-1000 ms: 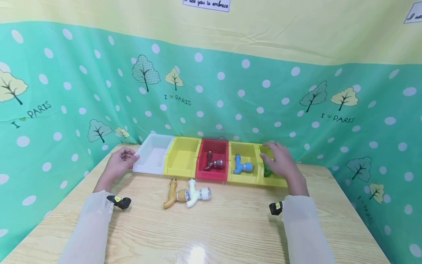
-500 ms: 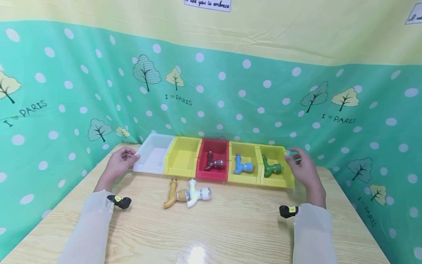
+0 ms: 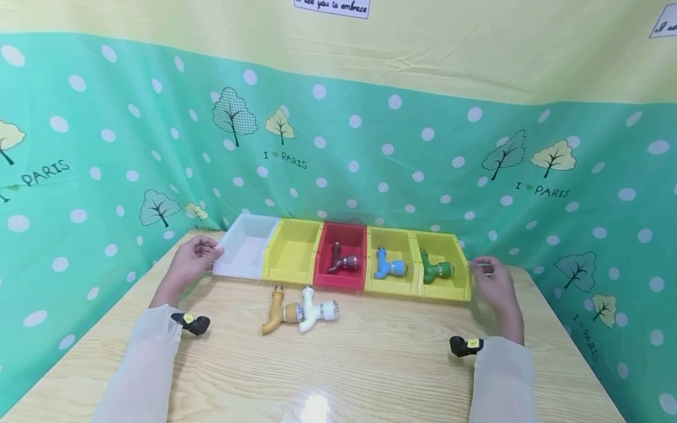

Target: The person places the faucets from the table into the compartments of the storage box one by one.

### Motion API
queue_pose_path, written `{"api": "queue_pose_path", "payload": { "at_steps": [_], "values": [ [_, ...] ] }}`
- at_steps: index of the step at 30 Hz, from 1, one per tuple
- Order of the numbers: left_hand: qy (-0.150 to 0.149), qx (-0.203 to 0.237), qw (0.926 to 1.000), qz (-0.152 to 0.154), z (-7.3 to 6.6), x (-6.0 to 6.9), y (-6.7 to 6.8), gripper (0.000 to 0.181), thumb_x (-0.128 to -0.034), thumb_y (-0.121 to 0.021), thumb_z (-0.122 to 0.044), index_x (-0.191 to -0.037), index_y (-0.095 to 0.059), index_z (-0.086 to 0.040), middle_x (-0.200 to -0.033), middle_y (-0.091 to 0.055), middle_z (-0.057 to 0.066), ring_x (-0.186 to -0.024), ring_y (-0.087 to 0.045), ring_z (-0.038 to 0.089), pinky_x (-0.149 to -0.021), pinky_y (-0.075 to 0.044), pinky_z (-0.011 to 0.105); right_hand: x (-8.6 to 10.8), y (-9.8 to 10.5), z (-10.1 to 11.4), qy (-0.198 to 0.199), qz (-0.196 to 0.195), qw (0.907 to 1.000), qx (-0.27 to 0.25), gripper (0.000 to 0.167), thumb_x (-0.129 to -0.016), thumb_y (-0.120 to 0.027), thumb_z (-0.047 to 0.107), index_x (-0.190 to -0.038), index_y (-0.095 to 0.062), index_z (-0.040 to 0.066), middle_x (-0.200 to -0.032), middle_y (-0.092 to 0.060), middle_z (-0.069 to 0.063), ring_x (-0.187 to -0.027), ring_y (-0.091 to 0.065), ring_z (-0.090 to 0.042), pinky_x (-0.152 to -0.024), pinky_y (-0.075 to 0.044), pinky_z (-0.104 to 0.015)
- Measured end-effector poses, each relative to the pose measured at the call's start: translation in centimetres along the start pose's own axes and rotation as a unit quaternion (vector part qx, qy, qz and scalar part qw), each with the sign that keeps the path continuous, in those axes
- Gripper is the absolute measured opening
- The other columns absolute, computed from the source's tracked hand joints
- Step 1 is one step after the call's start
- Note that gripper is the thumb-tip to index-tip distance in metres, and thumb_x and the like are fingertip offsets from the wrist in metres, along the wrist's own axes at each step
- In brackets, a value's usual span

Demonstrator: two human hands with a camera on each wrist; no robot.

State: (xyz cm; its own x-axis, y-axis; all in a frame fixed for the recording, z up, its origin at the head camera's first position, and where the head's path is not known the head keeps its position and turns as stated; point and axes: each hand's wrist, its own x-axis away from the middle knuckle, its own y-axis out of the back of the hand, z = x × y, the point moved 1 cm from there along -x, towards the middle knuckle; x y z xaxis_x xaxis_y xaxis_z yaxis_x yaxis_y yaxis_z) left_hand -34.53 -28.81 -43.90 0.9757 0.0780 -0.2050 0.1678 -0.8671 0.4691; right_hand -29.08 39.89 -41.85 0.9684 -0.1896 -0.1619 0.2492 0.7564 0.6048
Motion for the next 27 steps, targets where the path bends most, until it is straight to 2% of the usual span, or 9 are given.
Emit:
{"api": "queue_pose_path", "payload": {
  "at_steps": [4,8,15,23,27],
  "values": [
    [0.001,-0.001,1.0,-0.001,0.1,-0.1,0.0,0.046,-0.0998,-0.069,-0.033,-0.124,-0.054,0.003,-0.11,-0.059,0.018,-0.094,-0.059,0.025,-0.072,-0.061,0.028,0.1,-0.7,-0.7,-0.018,0.005,0.9994,-0.031,0.052,-0.11,-0.045,0.036,-0.135,-0.048,-0.009,-0.129,-0.052,-0.026,-0.091,-0.06,-0.013,-0.073,-0.059,-0.026],
    [0.001,0.001,1.0,0.0,0.1,-0.1,0.0,0.046,-0.0996,-0.069,-0.034,-0.124,-0.054,0.002,-0.11,-0.059,0.018,-0.095,-0.059,0.026,-0.073,-0.061,0.027,0.2,-1.0,-1.0,-0.046,0.011,0.9969,-0.063,0.054,-0.11,-0.043,0.036,-0.14,-0.046,-0.009,-0.132,-0.053,-0.026,-0.086,-0.059,-0.003,-0.073,-0.06,-0.025],
    [0.002,0.001,1.0,0.004,0.0,0.0,-0.1,0.046,-0.0997,-0.069,-0.034,-0.124,-0.054,0.002,-0.11,-0.059,0.018,-0.095,-0.059,0.026,-0.073,-0.061,0.027,0.3,-0.9,-1.1,-0.104,0.009,0.9914,-0.079,0.059,-0.11,-0.041,0.04,-0.146,-0.047,-0.005,-0.116,-0.06,-0.016,-0.09,-0.061,-0.013,-0.075,-0.06,-0.028],
    [0.014,-0.004,0.9999,0.0,-0.2,0.1,-0.1,0.045,-0.1006,-0.067,-0.035,-0.124,-0.054,0.0,-0.112,-0.059,0.017,-0.096,-0.059,0.025,-0.078,-0.062,0.035,0.4,-0.8,-1.0,-0.107,0.023,0.9907,-0.081,0.063,-0.109,-0.041,0.043,-0.144,-0.048,-0.009,-0.11,-0.062,-0.012,-0.088,-0.061,-0.011,-0.075,-0.059,-0.027],
    [0.016,-0.021,0.9996,-0.008,-0.6,0.1,0.0,0.045,-0.0998,-0.068,-0.037,-0.123,-0.055,-0.001,-0.114,-0.059,0.018,-0.096,-0.059,0.027,-0.076,-0.062,0.035,0.5,-0.8,-0.7,-0.109,0.024,0.9905,-0.08,0.064,-0.109,-0.041,0.043,-0.143,-0.047,-0.011,-0.11,-0.063,-0.013,-0.087,-0.061,-0.01,-0.075,-0.06,-0.028]
  ]
}}
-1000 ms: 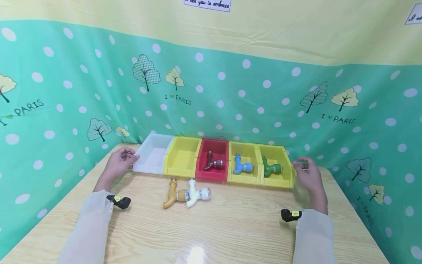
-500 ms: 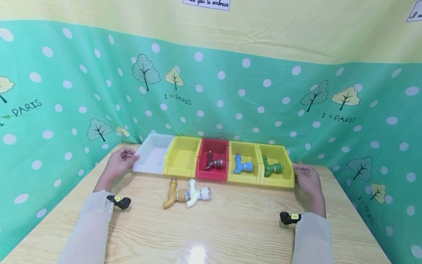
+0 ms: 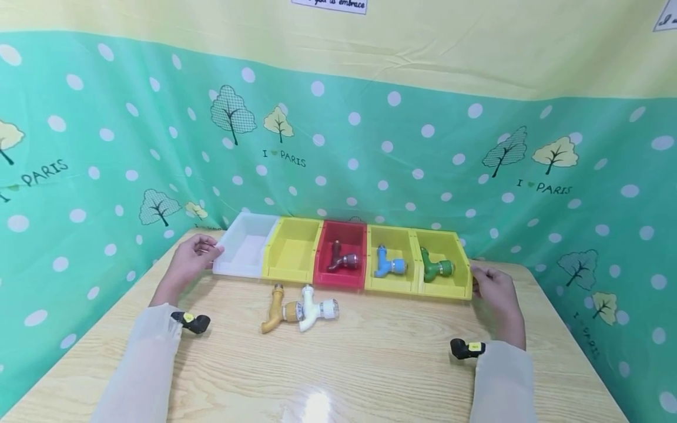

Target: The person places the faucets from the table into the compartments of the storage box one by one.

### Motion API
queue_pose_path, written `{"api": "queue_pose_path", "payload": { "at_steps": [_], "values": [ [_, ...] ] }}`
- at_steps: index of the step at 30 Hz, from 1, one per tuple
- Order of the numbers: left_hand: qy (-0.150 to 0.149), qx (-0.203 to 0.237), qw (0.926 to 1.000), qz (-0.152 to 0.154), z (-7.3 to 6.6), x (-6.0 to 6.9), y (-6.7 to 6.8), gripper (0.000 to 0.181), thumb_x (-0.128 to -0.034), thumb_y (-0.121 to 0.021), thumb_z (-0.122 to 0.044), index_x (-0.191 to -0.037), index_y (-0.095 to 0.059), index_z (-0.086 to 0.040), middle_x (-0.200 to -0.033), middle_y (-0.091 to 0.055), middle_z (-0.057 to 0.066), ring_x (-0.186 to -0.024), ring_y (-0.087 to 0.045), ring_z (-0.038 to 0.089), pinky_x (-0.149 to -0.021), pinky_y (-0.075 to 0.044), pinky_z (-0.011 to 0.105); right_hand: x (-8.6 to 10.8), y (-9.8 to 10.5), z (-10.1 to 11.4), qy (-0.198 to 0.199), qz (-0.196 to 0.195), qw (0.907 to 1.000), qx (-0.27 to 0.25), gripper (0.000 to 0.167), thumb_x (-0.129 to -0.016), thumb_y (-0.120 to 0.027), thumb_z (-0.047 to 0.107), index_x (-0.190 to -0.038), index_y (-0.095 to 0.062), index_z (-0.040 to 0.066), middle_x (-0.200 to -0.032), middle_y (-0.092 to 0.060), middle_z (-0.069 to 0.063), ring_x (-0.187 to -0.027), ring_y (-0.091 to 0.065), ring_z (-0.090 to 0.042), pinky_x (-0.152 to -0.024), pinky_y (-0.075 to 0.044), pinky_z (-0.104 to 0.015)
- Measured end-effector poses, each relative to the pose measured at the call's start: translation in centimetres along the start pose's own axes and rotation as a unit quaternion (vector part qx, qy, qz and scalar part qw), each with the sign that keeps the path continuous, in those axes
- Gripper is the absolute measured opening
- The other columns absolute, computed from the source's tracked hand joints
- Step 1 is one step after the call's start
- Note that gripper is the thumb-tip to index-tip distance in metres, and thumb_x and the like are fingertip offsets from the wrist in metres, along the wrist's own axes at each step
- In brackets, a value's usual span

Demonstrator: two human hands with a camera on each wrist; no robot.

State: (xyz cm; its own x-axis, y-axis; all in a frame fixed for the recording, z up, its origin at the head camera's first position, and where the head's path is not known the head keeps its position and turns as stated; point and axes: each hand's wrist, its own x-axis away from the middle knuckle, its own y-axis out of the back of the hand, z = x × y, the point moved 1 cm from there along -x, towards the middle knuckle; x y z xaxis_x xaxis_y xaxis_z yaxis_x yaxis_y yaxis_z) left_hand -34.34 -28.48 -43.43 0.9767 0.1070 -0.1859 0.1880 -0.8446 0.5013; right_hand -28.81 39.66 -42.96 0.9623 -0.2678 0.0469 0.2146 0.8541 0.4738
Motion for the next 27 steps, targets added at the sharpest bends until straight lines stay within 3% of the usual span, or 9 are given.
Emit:
{"api": "queue_pose_path", "payload": {
  "at_steps": [4,8,14,17,21,27],
  "values": [
    [-0.012,-0.025,0.9994,-0.022,-0.7,0.1,0.2,0.049,-0.0979,-0.068,-0.045,-0.121,-0.058,-0.002,-0.117,-0.059,0.017,-0.1,-0.059,0.029,-0.08,-0.056,0.035,0.0,0.0,0.1,0.002,0.002,1.0,-0.001,0.063,-0.11,-0.041,0.042,-0.141,-0.049,-0.011,-0.109,-0.063,-0.012,-0.087,-0.062,-0.011,-0.076,-0.06,-0.028],
    [-0.045,-0.05,0.997,-0.037,-2.0,0.0,0.2,0.048,-0.0977,-0.068,-0.046,-0.118,-0.061,-0.003,-0.114,-0.062,0.016,-0.104,-0.059,0.031,-0.083,-0.052,0.038,0.1,-0.1,0.1,-0.003,0.001,1.0,-0.001,0.061,-0.11,-0.04,0.042,-0.139,-0.05,-0.01,-0.107,-0.062,-0.011,-0.087,-0.061,-0.012,-0.076,-0.06,-0.029],
    [-0.114,-0.122,0.9859,0.0,-4.5,-0.3,-0.4,0.032,-0.0993,-0.069,-0.034,-0.106,-0.064,-0.003,-0.102,-0.066,0.015,-0.095,-0.061,0.03,-0.082,-0.053,0.043,0.3,0.1,0.1,-0.008,0.002,1.0,0.003,0.061,-0.11,-0.04,0.043,-0.138,-0.051,-0.011,-0.109,-0.062,-0.013,-0.087,-0.061,-0.012,-0.076,-0.06,-0.029],
    [-0.161,-0.163,0.9729,0.032,-6.0,-0.3,-1.0,0.026,-0.0983,-0.071,-0.03,-0.101,-0.066,-0.005,-0.096,-0.066,0.012,-0.09,-0.06,0.027,-0.08,-0.052,0.041,0.3,0.2,0.2,-0.011,0.003,0.9999,0.001,0.061,-0.11,-0.04,0.043,-0.137,-0.051,-0.01,-0.111,-0.061,-0.013,-0.088,-0.061,-0.011,-0.077,-0.059,-0.028],
    [-0.226,-0.202,0.9494,0.081,-7.8,0.2,-1.8,0.019,-0.0972,-0.072,-0.026,-0.097,-0.068,-0.007,-0.089,-0.064,0.006,-0.084,-0.057,0.024,-0.075,-0.05,0.04,0.2,0.2,0.3,-0.004,0.002,1.0,0.006,0.061,-0.11,-0.04,0.043,-0.136,-0.051,-0.011,-0.113,-0.061,-0.014,-0.088,-0.061,-0.011,-0.079,-0.06,-0.03],
    [-0.29,-0.248,0.9134,0.142,-9.5,1.7,-2.8,0.013,-0.095,-0.075,-0.023,-0.095,-0.069,-0.011,-0.092,-0.065,0.001,-0.089,-0.062,0.024,-0.08,-0.054,0.04,0.4,0.0,0.5,-0.002,0.003,0.9999,0.014,0.06,-0.11,-0.039,0.041,-0.137,-0.051,-0.011,-0.113,-0.06,-0.016,-0.088,-0.061,-0.011,-0.08,-0.06,-0.031]
  ]
}}
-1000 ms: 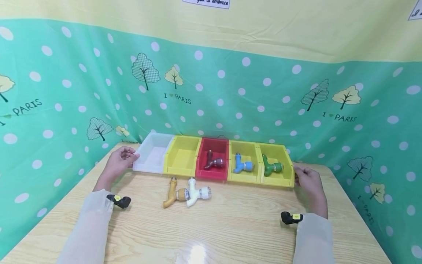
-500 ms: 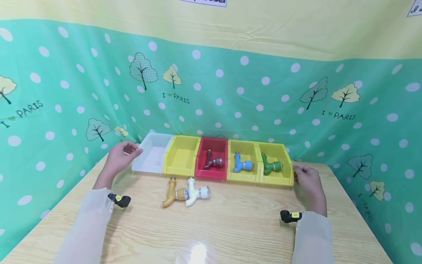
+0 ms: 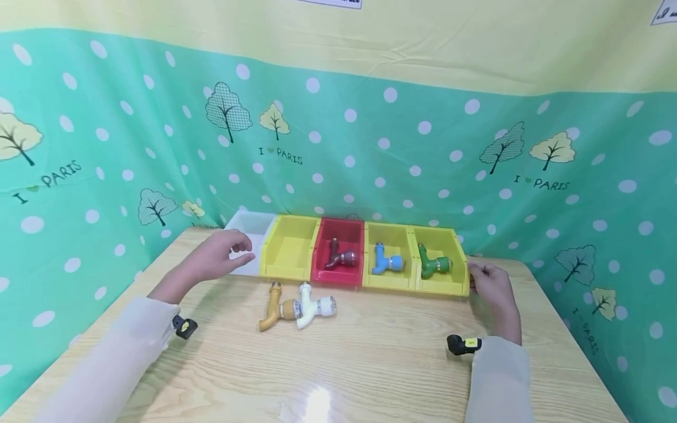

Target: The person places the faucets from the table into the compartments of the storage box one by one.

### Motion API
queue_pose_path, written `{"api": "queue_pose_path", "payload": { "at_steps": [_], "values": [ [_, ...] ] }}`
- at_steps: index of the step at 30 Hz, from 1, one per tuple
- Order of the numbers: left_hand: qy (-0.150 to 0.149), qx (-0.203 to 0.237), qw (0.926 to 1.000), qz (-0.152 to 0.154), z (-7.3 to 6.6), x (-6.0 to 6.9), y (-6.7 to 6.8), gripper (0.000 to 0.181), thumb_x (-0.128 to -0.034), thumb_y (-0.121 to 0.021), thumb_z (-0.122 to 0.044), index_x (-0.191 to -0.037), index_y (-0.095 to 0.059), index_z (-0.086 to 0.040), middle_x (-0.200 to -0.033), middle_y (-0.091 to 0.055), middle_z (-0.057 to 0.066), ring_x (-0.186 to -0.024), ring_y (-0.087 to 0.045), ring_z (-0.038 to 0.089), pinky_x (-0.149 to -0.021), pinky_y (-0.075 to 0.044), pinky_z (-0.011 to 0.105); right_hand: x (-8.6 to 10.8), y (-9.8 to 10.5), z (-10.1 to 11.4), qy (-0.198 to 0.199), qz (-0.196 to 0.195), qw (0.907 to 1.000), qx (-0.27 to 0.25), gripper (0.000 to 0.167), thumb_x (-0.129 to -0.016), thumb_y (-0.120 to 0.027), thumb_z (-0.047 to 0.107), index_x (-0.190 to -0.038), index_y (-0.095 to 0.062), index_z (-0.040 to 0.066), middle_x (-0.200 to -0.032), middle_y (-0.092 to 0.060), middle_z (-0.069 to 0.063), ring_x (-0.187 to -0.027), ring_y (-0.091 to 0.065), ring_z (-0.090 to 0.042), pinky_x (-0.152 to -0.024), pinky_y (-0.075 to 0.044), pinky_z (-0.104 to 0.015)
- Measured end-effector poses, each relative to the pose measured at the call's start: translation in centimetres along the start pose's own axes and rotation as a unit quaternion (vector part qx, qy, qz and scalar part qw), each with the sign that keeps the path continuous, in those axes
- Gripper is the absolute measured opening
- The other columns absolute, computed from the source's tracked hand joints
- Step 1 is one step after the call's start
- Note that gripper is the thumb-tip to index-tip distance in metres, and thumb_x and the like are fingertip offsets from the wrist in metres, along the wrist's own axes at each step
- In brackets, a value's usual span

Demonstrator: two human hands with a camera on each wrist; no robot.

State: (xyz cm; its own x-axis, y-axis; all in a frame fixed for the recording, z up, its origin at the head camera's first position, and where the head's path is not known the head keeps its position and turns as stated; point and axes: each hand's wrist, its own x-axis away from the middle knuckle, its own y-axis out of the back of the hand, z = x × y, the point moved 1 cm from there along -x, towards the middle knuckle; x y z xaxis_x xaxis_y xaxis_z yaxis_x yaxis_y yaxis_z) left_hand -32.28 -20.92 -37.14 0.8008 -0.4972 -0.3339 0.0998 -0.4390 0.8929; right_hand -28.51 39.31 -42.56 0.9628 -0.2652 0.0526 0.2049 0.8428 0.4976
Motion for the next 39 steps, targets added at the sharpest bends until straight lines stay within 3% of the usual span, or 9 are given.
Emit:
{"api": "queue_pose_path", "payload": {
  "at_steps": [8,13,16,24,31,39],
  "values": [
    [-0.105,-0.053,0.9926,0.028,-2.1,0.7,-1.1,0.01,-0.0924,-0.078,-0.021,-0.095,-0.071,-0.015,-0.095,-0.065,-0.004,-0.092,-0.063,0.017,-0.081,-0.056,0.037,0.0,0.1,-0.2,0.0,0.002,1.0,-0.002,0.064,-0.11,-0.038,0.044,-0.14,-0.049,-0.011,-0.119,-0.059,-0.019,-0.09,-0.061,-0.012,-0.08,-0.06,-0.03],
    [-0.189,-0.067,0.9783,0.05,-3.1,1.5,-2.3,0.009,-0.091,-0.079,-0.021,-0.095,-0.072,-0.017,-0.098,-0.065,-0.005,-0.092,-0.063,0.016,-0.079,-0.056,0.036,0.0,0.0,0.0,0.005,0.001,1.0,0.005,0.065,-0.11,-0.038,0.045,-0.139,-0.049,-0.012,-0.123,-0.057,-0.021,-0.092,-0.061,-0.014,-0.079,-0.059,-0.03],
    [-0.223,-0.073,0.9698,0.066,-3.6,1.8,-3.0,0.008,-0.0911,-0.079,-0.024,-0.095,-0.073,-0.019,-0.101,-0.066,-0.005,-0.093,-0.062,0.015,-0.08,-0.056,0.036,0.0,-0.1,0.0,0.006,-0.003,1.0,0.007,0.063,-0.11,-0.038,0.043,-0.139,-0.05,-0.012,-0.121,-0.057,-0.021,-0.092,-0.06,-0.015,-0.077,-0.059,-0.028],
    [-0.244,-0.054,0.9634,0.096,-4.5,2.3,-4.8,0.019,-0.0924,-0.077,-0.038,-0.102,-0.073,-0.022,-0.107,-0.066,-0.009,-0.098,-0.06,0.01,-0.086,-0.055,0.031,0.1,-0.1,-0.1,-0.001,-0.003,1.0,0.003,0.062,-0.111,-0.037,0.04,-0.141,-0.047,-0.012,-0.122,-0.057,-0.022,-0.092,-0.06,-0.015,-0.077,-0.059,-0.028],
    [-0.281,-0.026,0.9544,0.097,-4.7,2.8,-5.8,0.006,-0.0943,-0.075,-0.029,-0.1,-0.075,-0.028,-0.103,-0.064,-0.011,-0.096,-0.058,0.008,-0.086,-0.054,0.031,0.0,-0.1,-0.2,0.007,-0.003,1.0,0.0,0.059,-0.111,-0.038,0.037,-0.14,-0.048,-0.013,-0.119,-0.058,-0.021,-0.086,-0.061,-0.01,-0.077,-0.06,-0.03],
    [-0.304,-0.028,0.9464,0.106,-4.5,3.0,-6.5,0.012,-0.0954,-0.073,-0.023,-0.102,-0.079,-0.03,-0.105,-0.066,-0.01,-0.098,-0.058,0.009,-0.088,-0.052,0.031,-0.2,0.0,-0.3,0.006,-0.004,1.0,0.001,0.061,-0.11,-0.039,0.042,-0.136,-0.051,-0.012,-0.116,-0.058,-0.019,-0.088,-0.06,-0.013,-0.077,-0.059,-0.03]
  ]
}}
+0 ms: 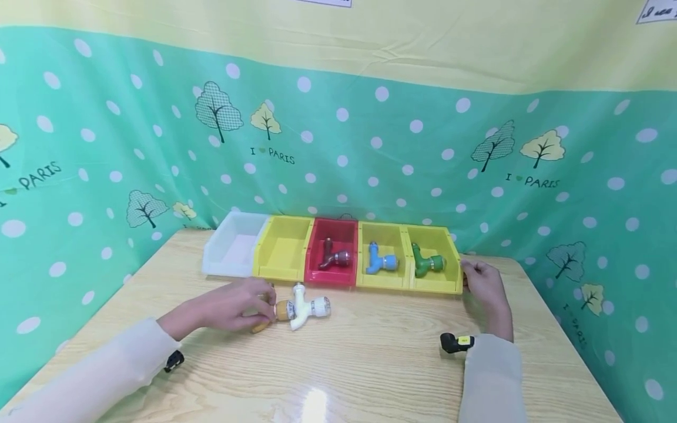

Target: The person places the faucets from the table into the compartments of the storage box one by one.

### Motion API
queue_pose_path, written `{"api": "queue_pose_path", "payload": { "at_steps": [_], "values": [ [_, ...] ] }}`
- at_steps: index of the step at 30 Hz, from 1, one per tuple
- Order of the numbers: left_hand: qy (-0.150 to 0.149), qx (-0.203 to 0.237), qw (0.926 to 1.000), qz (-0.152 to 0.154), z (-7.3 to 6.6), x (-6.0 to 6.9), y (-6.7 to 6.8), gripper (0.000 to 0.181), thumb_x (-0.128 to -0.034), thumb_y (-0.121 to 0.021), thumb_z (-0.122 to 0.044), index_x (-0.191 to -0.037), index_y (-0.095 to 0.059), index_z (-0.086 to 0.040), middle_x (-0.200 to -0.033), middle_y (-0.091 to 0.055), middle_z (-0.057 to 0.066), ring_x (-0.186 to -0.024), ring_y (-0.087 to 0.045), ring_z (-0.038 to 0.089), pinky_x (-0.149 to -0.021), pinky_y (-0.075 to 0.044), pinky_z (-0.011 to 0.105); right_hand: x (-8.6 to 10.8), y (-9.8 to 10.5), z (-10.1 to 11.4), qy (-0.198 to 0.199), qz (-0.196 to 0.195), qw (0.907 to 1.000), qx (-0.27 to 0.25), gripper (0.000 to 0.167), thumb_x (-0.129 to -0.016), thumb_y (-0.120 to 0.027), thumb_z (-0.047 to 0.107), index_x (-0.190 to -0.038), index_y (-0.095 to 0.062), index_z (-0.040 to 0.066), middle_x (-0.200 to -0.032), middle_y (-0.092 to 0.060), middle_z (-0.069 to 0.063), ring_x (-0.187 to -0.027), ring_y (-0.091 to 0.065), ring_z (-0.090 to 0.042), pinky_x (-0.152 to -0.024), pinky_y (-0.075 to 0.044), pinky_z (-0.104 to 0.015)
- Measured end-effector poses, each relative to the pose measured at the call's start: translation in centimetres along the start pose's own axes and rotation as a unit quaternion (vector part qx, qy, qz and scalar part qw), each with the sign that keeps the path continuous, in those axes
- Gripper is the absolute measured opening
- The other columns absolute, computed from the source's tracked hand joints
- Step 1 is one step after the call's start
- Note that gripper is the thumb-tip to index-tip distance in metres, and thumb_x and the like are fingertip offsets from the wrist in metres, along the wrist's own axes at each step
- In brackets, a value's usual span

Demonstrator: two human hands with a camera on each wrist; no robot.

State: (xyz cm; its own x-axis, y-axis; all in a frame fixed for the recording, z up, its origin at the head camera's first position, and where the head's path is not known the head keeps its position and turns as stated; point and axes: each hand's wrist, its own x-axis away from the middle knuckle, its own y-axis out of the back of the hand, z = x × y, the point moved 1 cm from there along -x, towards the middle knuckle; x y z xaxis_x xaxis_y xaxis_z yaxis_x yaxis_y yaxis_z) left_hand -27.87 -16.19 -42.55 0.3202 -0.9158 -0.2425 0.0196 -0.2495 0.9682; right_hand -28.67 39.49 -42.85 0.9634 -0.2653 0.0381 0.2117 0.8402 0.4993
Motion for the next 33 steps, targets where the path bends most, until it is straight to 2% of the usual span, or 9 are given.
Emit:
{"api": "queue_pose_path", "payload": {
  "at_steps": [3,10,19,26,33],
  "values": [
    [0.003,-0.012,0.9998,0.015,-0.1,0.1,0.0,0.014,-0.097,-0.071,-0.023,-0.104,-0.079,-0.032,-0.11,-0.066,-0.008,-0.103,-0.057,0.012,-0.092,-0.051,0.034,-0.1,-0.1,0.1,-0.003,-0.001,1.0,0.002,0.062,-0.11,-0.038,0.043,-0.136,-0.052,-0.011,-0.115,-0.058,-0.018,-0.089,-0.06,-0.014,-0.076,-0.059,-0.029],
    [-0.03,-0.08,0.9952,0.047,-0.6,-0.1,-0.1,0.009,-0.101,-0.064,-0.029,-0.104,-0.072,-0.032,-0.113,-0.063,-0.001,-0.105,-0.055,0.018,-0.09,-0.05,0.038,-0.2,0.0,0.1,-0.003,-0.003,1.0,0.003,0.061,-0.11,-0.038,0.043,-0.135,-0.052,-0.011,-0.114,-0.058,-0.018,-0.087,-0.06,-0.013,-0.074,-0.058,-0.027],
    [-0.01,-0.127,0.9865,0.103,-1.0,-0.4,0.0,0.008,-0.1046,-0.055,-0.036,-0.102,-0.062,-0.036,-0.11,-0.056,-0.003,-0.101,-0.05,0.017,-0.092,-0.048,0.04,0.0,-0.1,0.2,-0.008,-0.001,1.0,0.003,0.062,-0.11,-0.037,0.044,-0.137,-0.051,-0.01,-0.119,-0.057,-0.02,-0.09,-0.06,-0.014,-0.076,-0.059,-0.027],
    [-0.011,-0.137,0.9836,0.117,-1.4,-0.8,0.5,0.009,-0.1052,-0.054,-0.039,-0.102,-0.061,-0.036,-0.107,-0.054,-0.004,-0.098,-0.048,0.016,-0.09,-0.047,0.038,0.0,-0.3,0.1,-0.013,-0.004,0.9999,0.001,0.062,-0.11,-0.037,0.044,-0.137,-0.051,-0.01,-0.121,-0.056,-0.02,-0.092,-0.06,-0.016,-0.075,-0.058,-0.026],
    [-0.023,-0.141,0.9832,0.114,-1.9,-1.6,1.7,0.008,-0.1046,-0.055,-0.035,-0.103,-0.062,-0.034,-0.106,-0.052,-0.003,-0.097,-0.046,0.017,-0.088,-0.046,0.037,0.1,-0.2,0.3,-0.009,-0.009,0.9999,-0.001,0.061,-0.11,-0.037,0.043,-0.135,-0.052,-0.011,-0.118,-0.057,-0.02,-0.089,-0.059,-0.015,-0.073,-0.058,-0.027]
  ]
}}
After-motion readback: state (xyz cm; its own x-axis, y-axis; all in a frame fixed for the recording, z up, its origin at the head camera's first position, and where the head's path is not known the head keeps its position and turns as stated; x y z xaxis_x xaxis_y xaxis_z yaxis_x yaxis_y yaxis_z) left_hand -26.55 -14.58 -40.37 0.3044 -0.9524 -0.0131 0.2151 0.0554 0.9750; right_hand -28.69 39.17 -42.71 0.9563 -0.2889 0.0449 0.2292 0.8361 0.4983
